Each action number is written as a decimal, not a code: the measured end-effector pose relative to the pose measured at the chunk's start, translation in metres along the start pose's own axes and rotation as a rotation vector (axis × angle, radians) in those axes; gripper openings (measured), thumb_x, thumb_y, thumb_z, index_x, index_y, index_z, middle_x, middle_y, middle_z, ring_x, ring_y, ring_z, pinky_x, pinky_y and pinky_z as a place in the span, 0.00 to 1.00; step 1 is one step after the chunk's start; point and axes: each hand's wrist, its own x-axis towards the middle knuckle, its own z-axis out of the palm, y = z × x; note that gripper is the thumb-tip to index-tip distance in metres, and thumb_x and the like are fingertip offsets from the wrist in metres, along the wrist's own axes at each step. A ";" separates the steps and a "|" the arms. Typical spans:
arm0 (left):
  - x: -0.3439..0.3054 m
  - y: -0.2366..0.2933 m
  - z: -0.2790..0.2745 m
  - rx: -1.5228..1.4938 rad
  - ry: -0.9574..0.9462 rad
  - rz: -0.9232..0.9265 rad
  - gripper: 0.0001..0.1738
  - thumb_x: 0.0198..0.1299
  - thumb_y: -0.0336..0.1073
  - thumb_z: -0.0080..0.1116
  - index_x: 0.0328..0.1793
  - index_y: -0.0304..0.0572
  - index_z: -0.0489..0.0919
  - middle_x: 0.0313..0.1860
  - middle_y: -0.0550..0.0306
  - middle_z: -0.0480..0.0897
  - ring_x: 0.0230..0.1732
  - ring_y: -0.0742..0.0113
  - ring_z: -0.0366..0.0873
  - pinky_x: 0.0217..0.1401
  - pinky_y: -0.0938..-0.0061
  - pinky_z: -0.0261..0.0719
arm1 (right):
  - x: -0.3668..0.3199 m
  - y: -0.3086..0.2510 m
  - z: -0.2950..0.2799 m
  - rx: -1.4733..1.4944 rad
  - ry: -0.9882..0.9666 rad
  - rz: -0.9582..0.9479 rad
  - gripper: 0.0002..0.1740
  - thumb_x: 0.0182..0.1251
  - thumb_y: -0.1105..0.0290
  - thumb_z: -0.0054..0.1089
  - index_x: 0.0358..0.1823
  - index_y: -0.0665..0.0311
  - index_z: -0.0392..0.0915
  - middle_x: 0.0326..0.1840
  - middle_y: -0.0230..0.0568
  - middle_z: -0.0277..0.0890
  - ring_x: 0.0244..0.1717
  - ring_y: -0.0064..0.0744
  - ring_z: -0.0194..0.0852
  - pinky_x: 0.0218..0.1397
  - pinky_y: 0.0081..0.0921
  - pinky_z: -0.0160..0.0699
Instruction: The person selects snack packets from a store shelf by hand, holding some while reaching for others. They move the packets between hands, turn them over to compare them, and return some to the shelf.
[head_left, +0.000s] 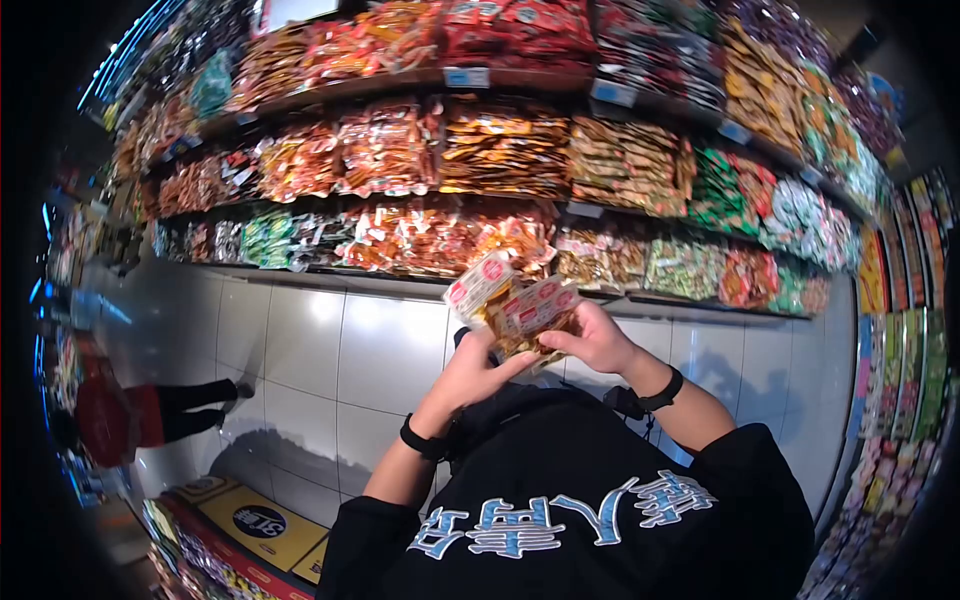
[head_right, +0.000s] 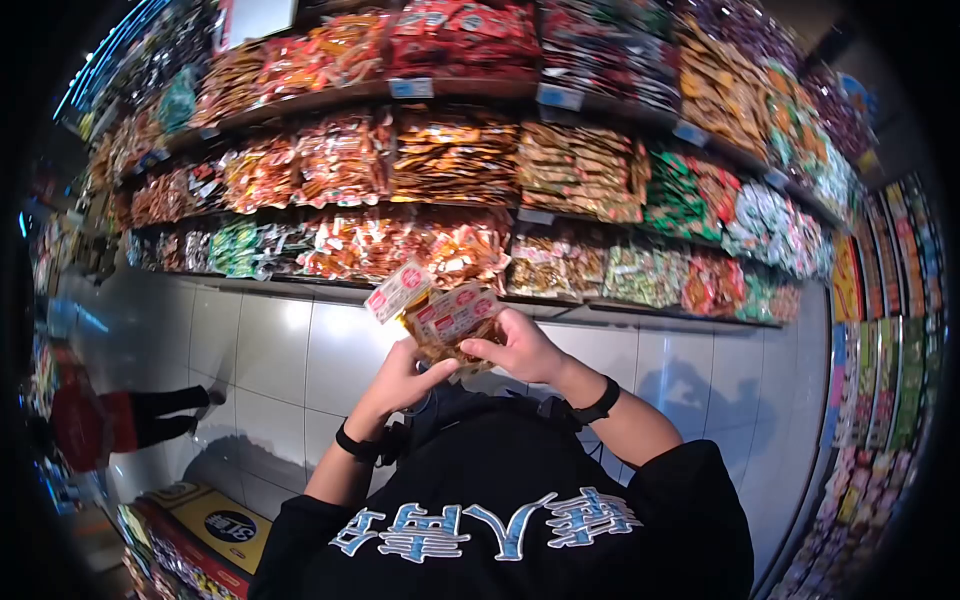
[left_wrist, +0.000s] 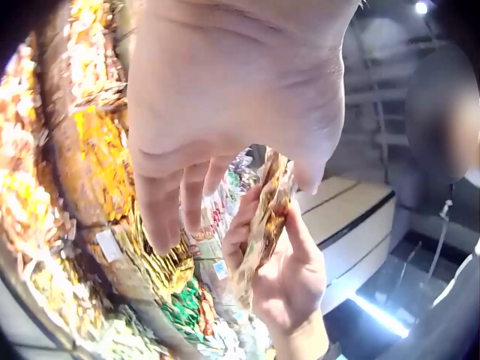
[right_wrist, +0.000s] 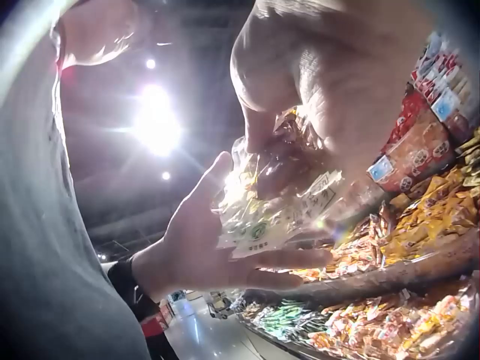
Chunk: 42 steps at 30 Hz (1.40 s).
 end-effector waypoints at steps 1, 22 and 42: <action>-0.010 -0.001 0.014 -0.157 0.000 -0.102 0.24 0.66 0.41 0.61 0.62 0.31 0.74 0.53 0.50 0.83 0.52 0.63 0.80 0.59 0.69 0.76 | -0.017 0.000 0.000 0.006 -0.028 0.029 0.19 0.69 0.73 0.61 0.59 0.68 0.69 0.52 0.33 0.77 0.50 0.20 0.73 0.54 0.23 0.75; -0.092 -0.042 0.010 -0.645 0.149 -0.343 0.20 0.71 0.33 0.53 0.65 0.32 0.70 0.56 0.46 0.80 0.55 0.55 0.81 0.58 0.61 0.81 | -0.043 0.063 0.061 -0.425 0.225 -0.032 0.17 0.62 0.62 0.69 0.38 0.70 0.75 0.30 0.33 0.75 0.28 0.17 0.67 0.31 0.25 0.69; 0.041 -0.075 0.029 -0.659 0.419 -0.650 0.21 0.72 0.34 0.47 0.68 0.31 0.65 0.59 0.36 0.78 0.56 0.42 0.80 0.56 0.51 0.82 | 0.072 0.356 -0.287 0.814 1.209 0.385 0.11 0.71 0.65 0.59 0.46 0.63 0.73 0.44 0.41 0.78 0.47 0.35 0.78 0.53 0.29 0.80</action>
